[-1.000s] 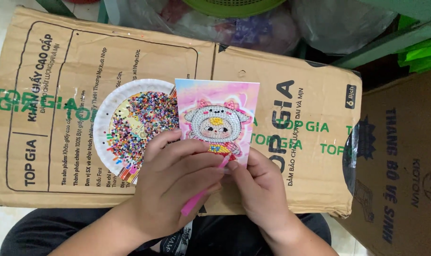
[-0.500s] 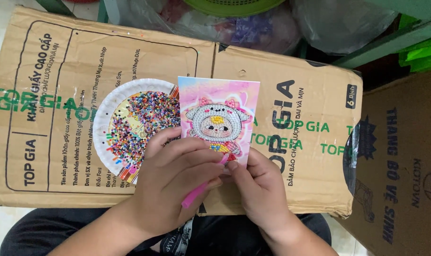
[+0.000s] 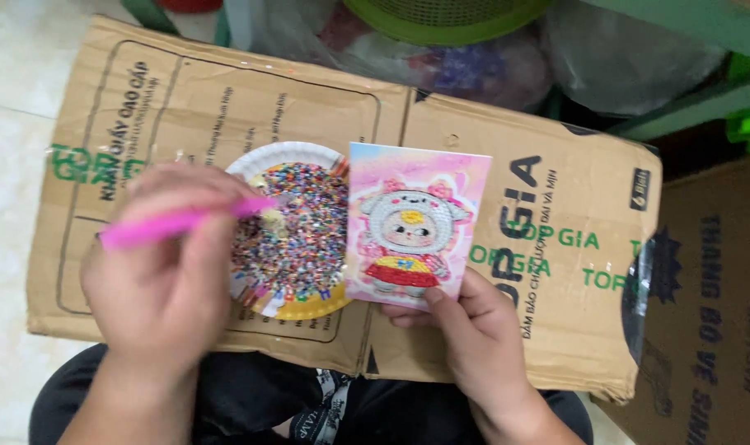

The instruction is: The person is meticulously placing small, colorful beads onto a sticky card with a printed character design using a specialized stylus tool.

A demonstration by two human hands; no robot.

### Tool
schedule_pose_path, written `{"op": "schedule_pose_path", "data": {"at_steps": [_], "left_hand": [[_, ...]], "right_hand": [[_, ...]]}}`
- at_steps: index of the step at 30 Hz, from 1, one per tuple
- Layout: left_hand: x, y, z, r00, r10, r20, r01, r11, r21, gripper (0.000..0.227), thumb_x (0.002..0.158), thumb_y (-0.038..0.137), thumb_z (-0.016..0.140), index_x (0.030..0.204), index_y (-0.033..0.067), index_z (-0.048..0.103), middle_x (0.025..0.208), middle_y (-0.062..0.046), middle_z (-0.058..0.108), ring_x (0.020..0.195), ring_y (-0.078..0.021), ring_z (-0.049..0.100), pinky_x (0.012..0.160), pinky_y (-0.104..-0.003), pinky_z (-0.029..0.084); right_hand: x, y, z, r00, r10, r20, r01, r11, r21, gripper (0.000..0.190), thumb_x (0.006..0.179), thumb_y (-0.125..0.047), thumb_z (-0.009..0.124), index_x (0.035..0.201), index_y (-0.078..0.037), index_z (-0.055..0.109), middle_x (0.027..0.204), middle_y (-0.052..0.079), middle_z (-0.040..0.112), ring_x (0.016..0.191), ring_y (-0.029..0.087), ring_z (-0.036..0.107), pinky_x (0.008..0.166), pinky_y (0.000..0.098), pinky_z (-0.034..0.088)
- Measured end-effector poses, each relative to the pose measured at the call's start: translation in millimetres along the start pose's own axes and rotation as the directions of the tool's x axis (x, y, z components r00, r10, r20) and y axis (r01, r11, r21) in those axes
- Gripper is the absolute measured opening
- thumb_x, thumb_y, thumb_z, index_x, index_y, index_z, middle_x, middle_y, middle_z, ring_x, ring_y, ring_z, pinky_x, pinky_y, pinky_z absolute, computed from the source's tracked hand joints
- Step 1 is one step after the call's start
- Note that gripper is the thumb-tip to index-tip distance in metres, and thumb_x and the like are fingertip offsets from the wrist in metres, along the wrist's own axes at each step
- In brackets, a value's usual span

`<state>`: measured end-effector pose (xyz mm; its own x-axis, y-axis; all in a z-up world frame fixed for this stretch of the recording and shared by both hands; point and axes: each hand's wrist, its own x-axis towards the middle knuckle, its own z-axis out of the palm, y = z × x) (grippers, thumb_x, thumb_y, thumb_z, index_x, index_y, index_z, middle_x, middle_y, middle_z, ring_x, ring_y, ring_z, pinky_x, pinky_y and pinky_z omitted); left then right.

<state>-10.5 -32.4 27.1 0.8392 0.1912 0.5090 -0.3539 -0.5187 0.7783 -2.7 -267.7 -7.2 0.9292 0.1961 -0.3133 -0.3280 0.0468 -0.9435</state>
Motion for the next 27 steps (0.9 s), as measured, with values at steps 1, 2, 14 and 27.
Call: {"op": "schedule_pose_path", "data": {"at_steps": [1,2,14,27], "left_hand": [[0.5,-3.5,-2.4,1.0,-0.001,-0.006,0.001,1.0,0.01,0.01,0.097,0.0,0.047,0.095,-0.0071,0.054,0.092,-0.022,0.061,0.091,-0.0322,0.062,0.087,-0.04,0.052],[1.1,-6.9,-4.4,0.996,-0.086,-0.038,0.087,0.995,0.039,0.01,0.099,-0.002,0.047,0.098,-0.0079,0.055,0.096,-0.021,0.061,0.094,-0.0303,0.062,0.087,-0.037,0.051],[2.6,-35.8,-4.0,0.997,-0.075,0.023,0.061,0.92,0.388,0.007,0.097,0.006,0.055,0.093,0.0032,0.06,0.091,-0.009,0.064,0.084,-0.0295,0.056,0.082,-0.042,0.038],[1.6,-41.3,-1.3,0.998,-0.035,0.045,0.014,0.914,0.406,0.008,0.098,0.007,0.055,0.092,0.0054,0.06,0.09,-0.006,0.063,0.082,-0.0283,0.055,0.084,-0.041,0.037]], "right_hand": [[0.4,-0.7,0.7,1.0,-0.001,0.012,0.001,1.0,0.002,0.024,0.088,-0.011,0.052,0.101,0.008,0.062,0.081,0.024,0.073,0.067,0.03,0.075,0.061,0.0334,0.065],[0.1,-1.8,1.0,1.0,0.011,-0.006,-0.011,1.0,-0.004,0.024,0.088,-0.009,0.051,0.1,0.008,0.063,0.081,0.025,0.073,0.066,0.03,0.075,0.061,0.0341,0.065],[0.2,2.7,1.2,0.998,0.035,-0.051,-0.035,0.999,0.0,0.023,0.088,-0.004,0.048,0.101,0.01,0.06,0.078,0.029,0.071,0.064,0.035,0.074,0.059,0.0373,0.064],[0.4,3.1,1.0,0.999,0.023,-0.041,-0.023,1.0,-0.005,0.022,0.088,-0.003,0.046,0.098,0.011,0.06,0.078,0.03,0.071,0.064,0.036,0.074,0.06,0.0378,0.064]]}}
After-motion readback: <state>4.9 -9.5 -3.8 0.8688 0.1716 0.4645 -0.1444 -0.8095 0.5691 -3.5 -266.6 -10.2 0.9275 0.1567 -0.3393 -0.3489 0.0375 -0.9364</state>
